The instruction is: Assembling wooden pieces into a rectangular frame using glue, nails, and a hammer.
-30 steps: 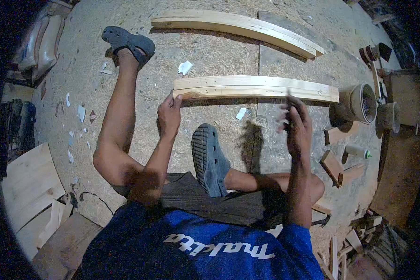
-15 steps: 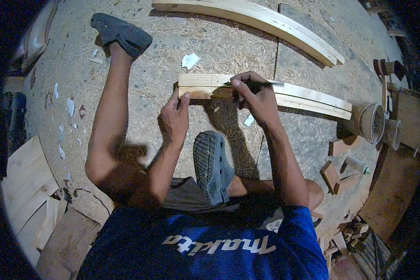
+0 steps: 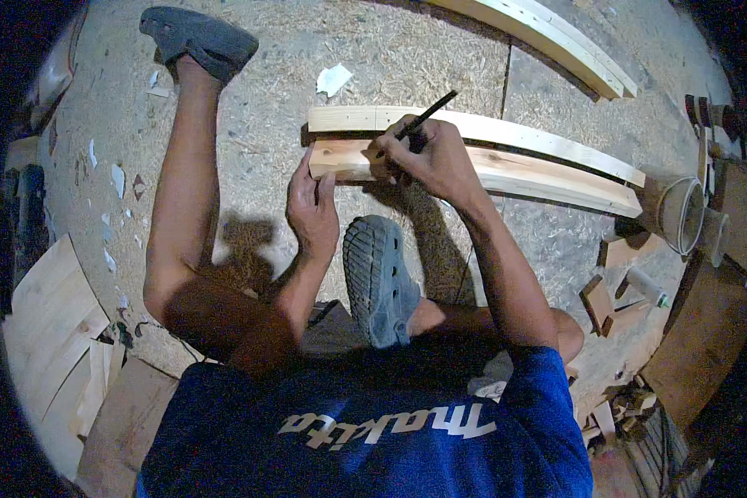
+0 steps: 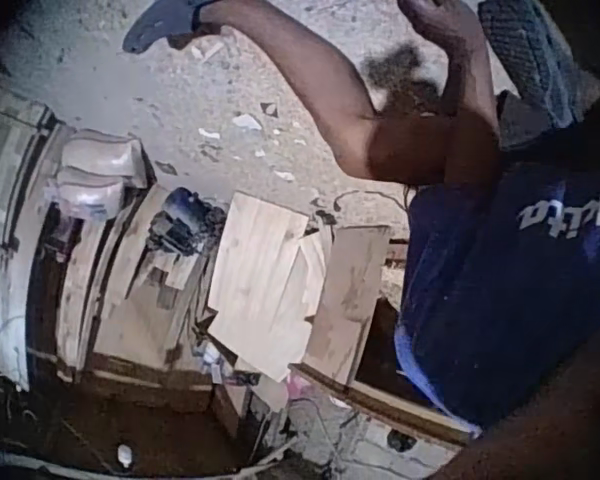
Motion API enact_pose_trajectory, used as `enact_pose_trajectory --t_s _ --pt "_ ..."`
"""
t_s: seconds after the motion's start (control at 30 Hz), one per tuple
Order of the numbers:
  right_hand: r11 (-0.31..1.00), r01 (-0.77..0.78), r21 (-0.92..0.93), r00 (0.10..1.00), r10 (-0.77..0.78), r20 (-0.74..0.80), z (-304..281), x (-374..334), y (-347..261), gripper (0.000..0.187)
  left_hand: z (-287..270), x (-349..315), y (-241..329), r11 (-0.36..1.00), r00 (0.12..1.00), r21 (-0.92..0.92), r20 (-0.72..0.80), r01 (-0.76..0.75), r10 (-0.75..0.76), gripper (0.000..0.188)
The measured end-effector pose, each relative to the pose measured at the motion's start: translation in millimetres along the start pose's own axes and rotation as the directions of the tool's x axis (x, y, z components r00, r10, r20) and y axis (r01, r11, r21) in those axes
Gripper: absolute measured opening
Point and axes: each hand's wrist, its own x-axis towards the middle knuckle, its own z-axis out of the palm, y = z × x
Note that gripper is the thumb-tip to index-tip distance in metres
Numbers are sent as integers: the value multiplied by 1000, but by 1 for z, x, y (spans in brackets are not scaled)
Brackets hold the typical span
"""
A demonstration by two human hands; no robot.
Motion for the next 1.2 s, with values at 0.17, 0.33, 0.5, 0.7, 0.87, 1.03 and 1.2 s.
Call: enact_pose_trajectory --t_s 0.17,0.33,0.5,0.7,0.87,1.03,1.2 --pt "989 -127 81 989 120 88 1 -1 -13 23 0 -2 2 997 999 -71 0 36 -36 46" --pt "997 -64 54 992 57 117 0 -1 -13 20 0 -3 4 999 1000 -37 2 12 -12 46" --pt "992 -92 88 990 81 116 4 0 -13 23 1 -3 6 994 1000 -107 -18 6 -8 46" --pt "1000 -12 4 995 12 99 1 1 1 20 1 -3 2 999 1000 -40 -19 -20 20 49" --pt "995 -97 -1 989 96 109 2 2 -6 17 1 -1 -3 999 998 21 -46 -40 41 48" --pt "998 -18 59 1000 19 -8 -2 1 4 20 3 0 1 998 998 -60 -56 37 -40 47" --pt "981 98 169 949 -40 -313 -8 9 3 20 -4 13 13 984 997 178 -78 32 -18 50"
